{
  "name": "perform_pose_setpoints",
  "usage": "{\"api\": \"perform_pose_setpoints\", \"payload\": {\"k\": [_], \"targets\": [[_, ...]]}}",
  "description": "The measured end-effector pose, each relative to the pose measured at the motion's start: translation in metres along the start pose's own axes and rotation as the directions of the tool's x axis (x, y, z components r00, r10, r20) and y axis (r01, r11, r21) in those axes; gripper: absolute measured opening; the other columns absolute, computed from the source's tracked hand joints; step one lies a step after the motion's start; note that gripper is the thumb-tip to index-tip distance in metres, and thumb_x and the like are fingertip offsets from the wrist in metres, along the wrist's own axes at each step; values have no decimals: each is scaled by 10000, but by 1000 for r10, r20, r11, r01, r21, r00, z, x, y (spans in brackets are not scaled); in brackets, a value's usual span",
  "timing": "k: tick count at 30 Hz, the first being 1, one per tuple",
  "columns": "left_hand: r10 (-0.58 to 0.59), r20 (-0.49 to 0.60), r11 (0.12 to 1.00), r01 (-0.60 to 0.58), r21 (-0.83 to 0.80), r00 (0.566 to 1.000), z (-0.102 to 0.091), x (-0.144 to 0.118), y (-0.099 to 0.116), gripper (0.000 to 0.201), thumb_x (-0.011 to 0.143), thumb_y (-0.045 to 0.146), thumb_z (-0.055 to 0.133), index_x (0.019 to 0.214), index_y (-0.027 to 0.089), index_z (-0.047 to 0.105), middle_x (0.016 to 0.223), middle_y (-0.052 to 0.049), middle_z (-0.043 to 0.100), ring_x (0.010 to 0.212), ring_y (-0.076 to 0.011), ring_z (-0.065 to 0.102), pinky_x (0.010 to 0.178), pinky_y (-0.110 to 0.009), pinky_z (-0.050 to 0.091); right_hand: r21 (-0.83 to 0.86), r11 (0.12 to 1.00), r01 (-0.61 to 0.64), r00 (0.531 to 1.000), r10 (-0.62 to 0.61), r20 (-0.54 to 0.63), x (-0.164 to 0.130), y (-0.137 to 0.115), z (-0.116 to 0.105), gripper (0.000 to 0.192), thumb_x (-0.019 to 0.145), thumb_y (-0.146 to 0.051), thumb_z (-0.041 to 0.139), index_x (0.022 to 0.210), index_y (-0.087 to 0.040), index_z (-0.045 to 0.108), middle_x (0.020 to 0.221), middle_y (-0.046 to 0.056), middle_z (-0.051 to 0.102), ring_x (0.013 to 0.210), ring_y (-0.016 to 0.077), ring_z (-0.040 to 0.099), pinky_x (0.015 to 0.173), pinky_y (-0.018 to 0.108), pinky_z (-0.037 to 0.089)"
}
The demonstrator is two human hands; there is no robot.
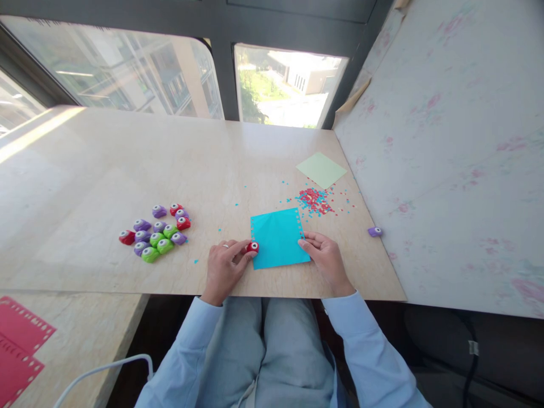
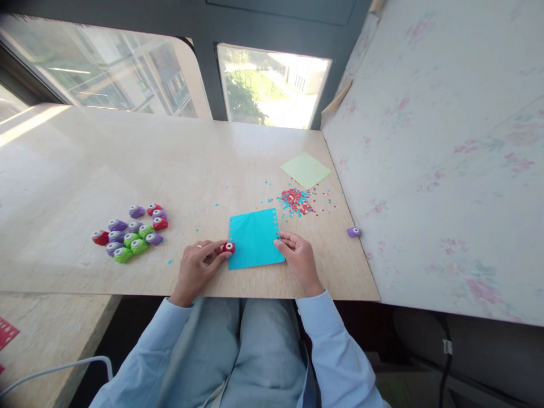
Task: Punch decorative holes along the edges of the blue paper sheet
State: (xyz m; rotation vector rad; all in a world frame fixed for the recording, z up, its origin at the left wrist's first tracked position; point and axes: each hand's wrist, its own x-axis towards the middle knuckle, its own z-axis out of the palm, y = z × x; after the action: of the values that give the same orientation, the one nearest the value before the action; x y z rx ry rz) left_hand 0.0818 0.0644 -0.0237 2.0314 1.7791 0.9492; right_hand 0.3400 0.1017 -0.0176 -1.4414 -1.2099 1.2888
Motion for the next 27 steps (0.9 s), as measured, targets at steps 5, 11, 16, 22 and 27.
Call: {"api": "perform_pose_setpoints", "payload": {"k": [5,11,16,22,27], "targets": [[5,2,1000,-5,-8,1000,-1,0,1,225,877,397,663,1023,238,723,808,-24,692,769,-182,614,703,-314,408,24,1000,7,1000,-7,-5,-3,1,-1,465,709,-455,784,1069,-168,716,1025,105,763,940,262,724,861,394,572],[21,28,1000,-21,-7,999,-6,-1,5,241,873,417,664,1031,242,714,846,-27,703,798,-194,610,731,-341,388,79,996,-41,997,46,-65,-4,-4,0,476,683,-453,802,1044,-156,716,970,101,770,911,258,722,851,406,573],[23,48,1000,-23,-7,999,-9,-3,6,260,896,404,634,1093,245,690,881,-29,713,805,-201,608,739,-354,366,54,997,-60,992,66,-104,-3,-5,2,430,698,-441,794,1020,-166,719,986,102,766,931,253,717,849,389,576],[28,33,1000,-28,0,999,-10,-2,8,206,894,382,641,1039,249,702,896,-24,722,799,-201,619,726,-347,364,-14,995,-100,985,97,-142,-6,-6,7,413,714,-464,773,1006,-176,722,1005,111,763,921,255,724,820,383,601],[25,40,1000,-25,-2,999,-11,-1,9,197,896,362,642,1042,244,699,891,-21,728,786,-194,625,710,-340,367,-42,992,-121,979,113,-172,-8,-10,9,404,713,-466,775,993,-178,729,971,108,769,865,248,736,758,358,619]]}}
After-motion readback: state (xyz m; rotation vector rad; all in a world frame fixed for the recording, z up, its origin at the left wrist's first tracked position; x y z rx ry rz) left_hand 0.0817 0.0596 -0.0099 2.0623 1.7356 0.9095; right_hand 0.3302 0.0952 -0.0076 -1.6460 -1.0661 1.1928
